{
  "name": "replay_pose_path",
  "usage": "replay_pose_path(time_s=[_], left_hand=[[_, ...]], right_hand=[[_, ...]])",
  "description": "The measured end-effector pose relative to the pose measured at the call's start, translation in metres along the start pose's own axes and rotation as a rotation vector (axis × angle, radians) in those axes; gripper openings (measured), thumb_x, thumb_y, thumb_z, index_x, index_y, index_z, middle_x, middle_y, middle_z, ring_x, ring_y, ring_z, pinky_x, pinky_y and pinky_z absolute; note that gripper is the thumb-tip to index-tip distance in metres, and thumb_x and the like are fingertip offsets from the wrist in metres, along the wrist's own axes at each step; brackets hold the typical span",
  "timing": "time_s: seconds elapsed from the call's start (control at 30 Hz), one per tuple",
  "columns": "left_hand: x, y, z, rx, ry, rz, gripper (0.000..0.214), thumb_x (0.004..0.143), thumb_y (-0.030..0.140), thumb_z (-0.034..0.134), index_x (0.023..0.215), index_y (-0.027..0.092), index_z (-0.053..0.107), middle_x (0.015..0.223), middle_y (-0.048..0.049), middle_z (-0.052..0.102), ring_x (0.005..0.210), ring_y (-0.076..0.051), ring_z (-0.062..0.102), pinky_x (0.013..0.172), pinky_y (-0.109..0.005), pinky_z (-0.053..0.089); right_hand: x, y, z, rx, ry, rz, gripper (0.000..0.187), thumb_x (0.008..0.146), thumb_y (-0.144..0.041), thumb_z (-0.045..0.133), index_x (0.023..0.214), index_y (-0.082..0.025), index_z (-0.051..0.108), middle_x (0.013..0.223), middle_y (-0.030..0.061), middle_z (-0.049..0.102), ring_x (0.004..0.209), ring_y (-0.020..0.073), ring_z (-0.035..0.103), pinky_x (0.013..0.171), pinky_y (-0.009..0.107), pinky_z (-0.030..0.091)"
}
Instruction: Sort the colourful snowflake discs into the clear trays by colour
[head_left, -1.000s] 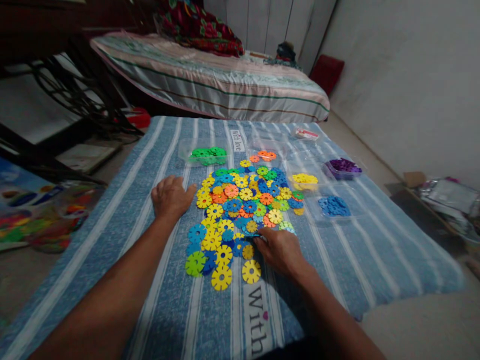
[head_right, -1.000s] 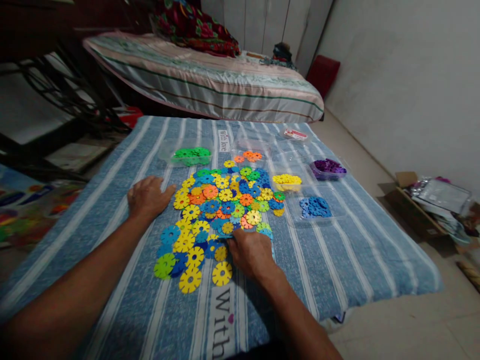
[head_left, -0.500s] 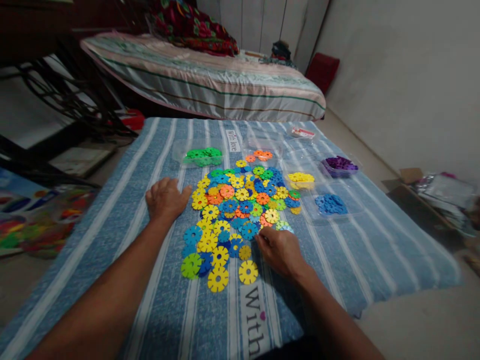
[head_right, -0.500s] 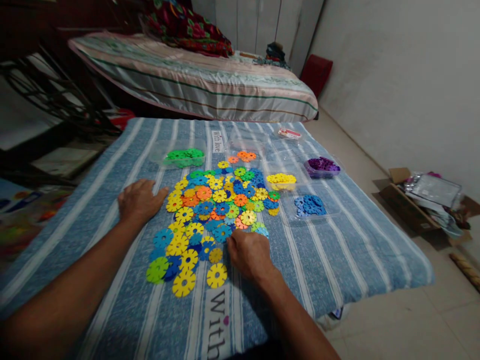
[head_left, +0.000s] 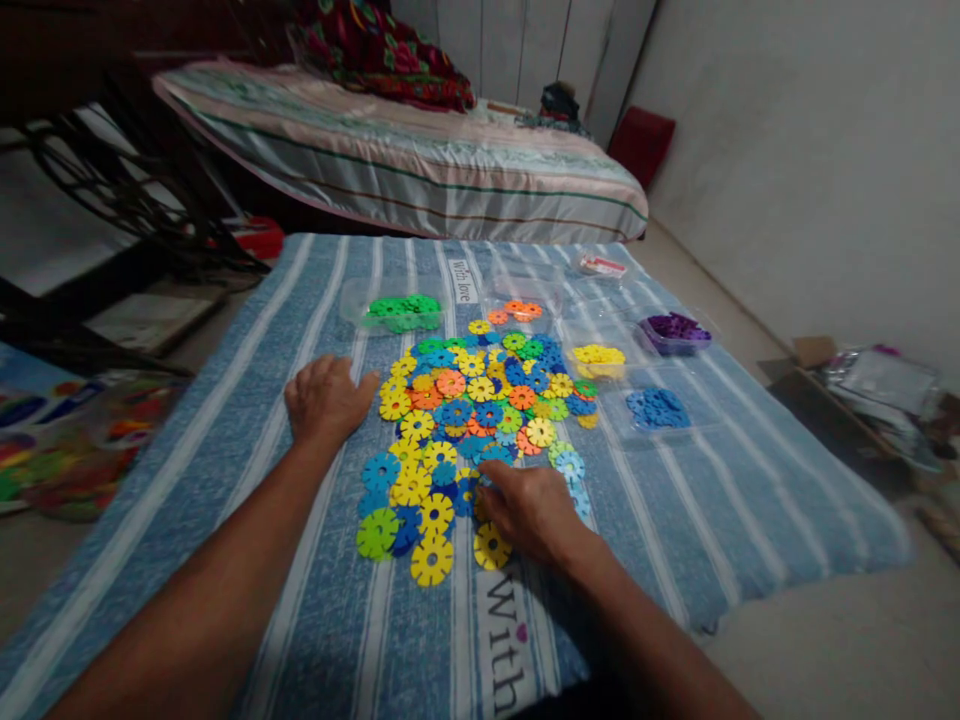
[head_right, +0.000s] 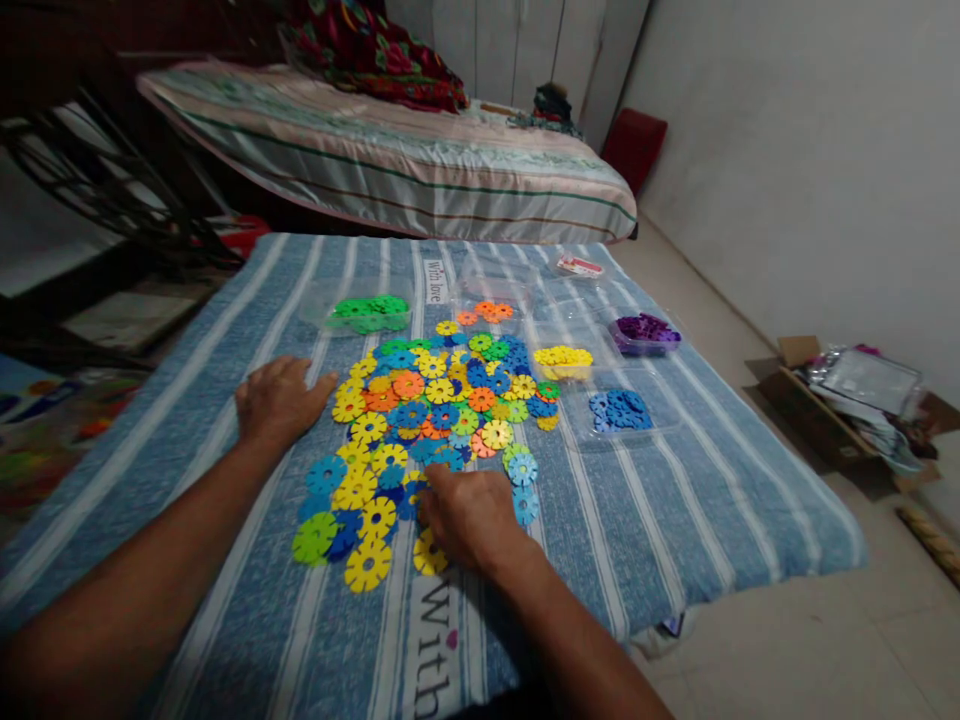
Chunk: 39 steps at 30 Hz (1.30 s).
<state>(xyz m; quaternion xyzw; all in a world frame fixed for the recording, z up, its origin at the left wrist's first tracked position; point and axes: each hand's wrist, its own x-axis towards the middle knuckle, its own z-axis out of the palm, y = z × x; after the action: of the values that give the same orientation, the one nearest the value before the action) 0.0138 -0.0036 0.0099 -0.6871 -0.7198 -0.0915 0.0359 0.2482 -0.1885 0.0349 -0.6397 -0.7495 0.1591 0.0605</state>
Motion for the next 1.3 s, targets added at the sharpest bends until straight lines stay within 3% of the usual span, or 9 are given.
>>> replay_pose_path(time_s=[0.2,0.63,0.8,1.03,1.3], left_hand=[[0.002,-0.001,0.002,0.005,0.013,0.001,0.053,0.090,0.050,0.038,0.122,0.014,0.059,0.136,-0.0181,0.056,0.125,-0.036,0.048,0.104,-0.049,0.038],[-0.004,0.001,0.002,-0.044,0.007,-0.011,0.051,0.090,0.048,0.040,0.124,0.014,0.058,0.138,-0.0176,0.055,0.130,-0.034,0.045,0.107,-0.048,0.035],[-0.006,0.003,0.001,-0.065,0.016,-0.021,0.052,0.089,0.047,0.040,0.124,0.013,0.060,0.138,-0.0184,0.054,0.129,-0.035,0.045,0.107,-0.047,0.033],[-0.008,0.005,-0.002,-0.068,-0.002,-0.034,0.050,0.089,0.046,0.040,0.125,0.016,0.060,0.138,-0.0162,0.055,0.130,-0.035,0.045,0.107,-0.047,0.033],[-0.008,0.005,-0.001,-0.080,0.006,-0.041,0.052,0.090,0.046,0.041,0.128,0.015,0.058,0.144,-0.0164,0.050,0.133,-0.034,0.042,0.110,-0.046,0.030]], right_hand=[[0.005,-0.011,0.003,-0.038,-0.056,-0.089,0.022,0.096,-0.035,0.049,0.110,-0.025,0.064,0.081,0.0040,0.075,0.071,0.0193,0.067,0.057,0.027,0.034],[-0.007,0.004,-0.008,-0.060,-0.106,0.139,0.026,0.094,-0.034,0.051,0.113,-0.025,0.066,0.085,0.0090,0.075,0.076,0.0246,0.069,0.057,0.028,0.034],[-0.011,0.010,-0.009,-0.034,-0.086,0.167,0.026,0.091,-0.032,0.054,0.111,-0.023,0.067,0.084,0.0103,0.074,0.074,0.0247,0.068,0.058,0.028,0.035],[-0.007,-0.005,-0.009,-0.030,-0.138,0.130,0.028,0.092,-0.041,0.058,0.110,-0.022,0.067,0.087,0.0132,0.075,0.078,0.0282,0.070,0.062,0.030,0.039],[-0.006,-0.007,-0.010,0.038,-0.131,0.139,0.021,0.090,-0.034,0.060,0.105,-0.022,0.068,0.088,0.0072,0.074,0.079,0.0212,0.068,0.062,0.025,0.036]])
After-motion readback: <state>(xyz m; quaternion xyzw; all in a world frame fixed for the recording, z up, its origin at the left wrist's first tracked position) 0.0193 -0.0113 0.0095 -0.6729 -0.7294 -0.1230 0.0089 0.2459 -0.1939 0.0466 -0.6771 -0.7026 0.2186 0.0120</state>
